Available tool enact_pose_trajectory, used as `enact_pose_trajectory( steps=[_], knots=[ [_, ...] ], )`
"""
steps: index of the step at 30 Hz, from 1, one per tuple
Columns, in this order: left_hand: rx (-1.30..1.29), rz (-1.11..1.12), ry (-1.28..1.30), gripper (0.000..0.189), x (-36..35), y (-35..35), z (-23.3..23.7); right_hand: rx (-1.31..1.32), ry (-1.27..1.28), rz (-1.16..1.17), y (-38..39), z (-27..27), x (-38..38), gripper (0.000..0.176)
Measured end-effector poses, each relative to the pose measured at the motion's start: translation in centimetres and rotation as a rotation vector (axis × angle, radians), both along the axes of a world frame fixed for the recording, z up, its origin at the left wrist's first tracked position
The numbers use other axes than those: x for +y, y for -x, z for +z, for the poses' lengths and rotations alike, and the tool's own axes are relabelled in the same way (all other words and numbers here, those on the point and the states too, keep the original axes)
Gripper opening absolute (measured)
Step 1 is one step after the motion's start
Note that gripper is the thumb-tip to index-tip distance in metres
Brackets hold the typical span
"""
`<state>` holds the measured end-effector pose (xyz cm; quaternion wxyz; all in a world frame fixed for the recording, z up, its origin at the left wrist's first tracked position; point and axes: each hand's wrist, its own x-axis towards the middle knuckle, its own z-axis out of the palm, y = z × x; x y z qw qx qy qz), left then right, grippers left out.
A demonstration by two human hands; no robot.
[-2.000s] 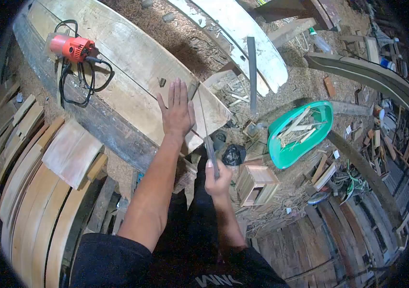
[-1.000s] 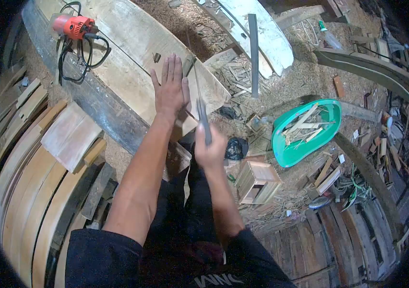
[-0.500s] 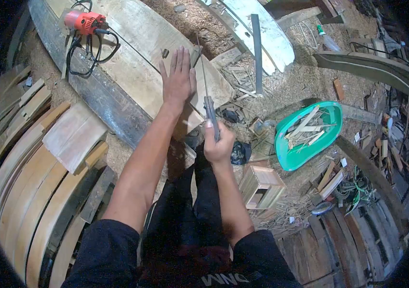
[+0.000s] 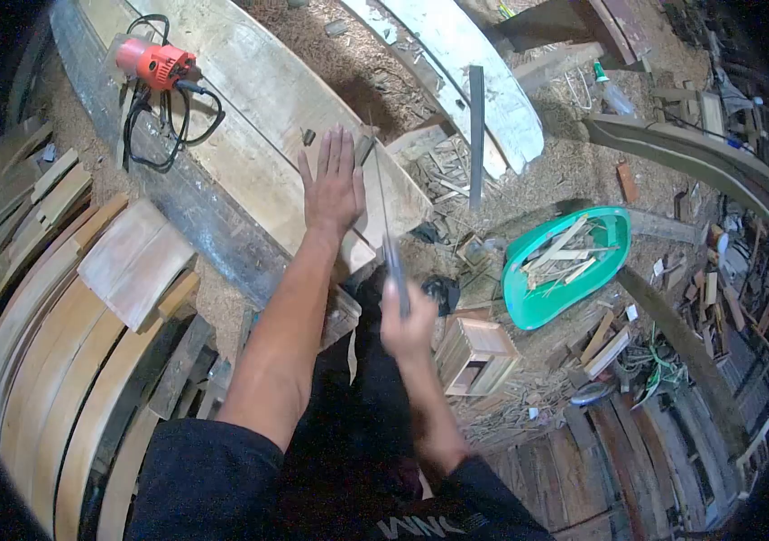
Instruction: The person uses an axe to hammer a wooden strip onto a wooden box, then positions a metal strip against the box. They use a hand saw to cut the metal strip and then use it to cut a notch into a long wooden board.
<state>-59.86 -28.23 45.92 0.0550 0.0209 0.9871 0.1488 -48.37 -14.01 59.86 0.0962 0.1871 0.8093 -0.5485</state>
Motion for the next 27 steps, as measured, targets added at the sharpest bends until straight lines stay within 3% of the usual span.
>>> enact_pose_trajectory(
  steps=[2,4,7,13,17,20,23,27],
  knots=[
    [0.011,0.0,0.001,0.06,-0.1,0.5,0.2,-0.093,0.054,-0.036,-0.2,0.8,0.3,0.036],
    [0.011,-0.011,-0.007,0.06,-0.1,0.6,0.6,-0.006,0.015,-0.037,3.5,-2.6,0.2,0.034],
    [-0.014,-0.007,-0.012,0.06,-0.1,-0.3,1.1,-0.056,-0.024,0.012,9.6,-3.3,-1.1,0.03],
    [-0.058,-0.005,-0.017,0.062,-0.1,-0.3,0.9,-0.108,0.029,-0.045,2.1,1.6,-0.4,0.032],
    [-0.057,-0.016,-0.013,0.063,0.0,0.3,1.1,-0.126,-0.021,0.017,9.1,-3.6,-1.2,0.03],
    [-0.048,-0.011,-0.011,0.063,0.1,0.3,0.8,-0.048,-0.083,0.049,4.9,-0.9,-0.8,0.033],
    [-0.043,-0.004,-0.029,0.062,0.0,0.8,0.6,-0.163,0.068,-0.107,1.4,1.6,-0.8,0.037],
    [-0.07,-0.008,0.01,0.067,-0.1,0.0,0.7,-0.077,0.013,-0.015,7.8,-2.3,-1.0,0.041]
  ],
)
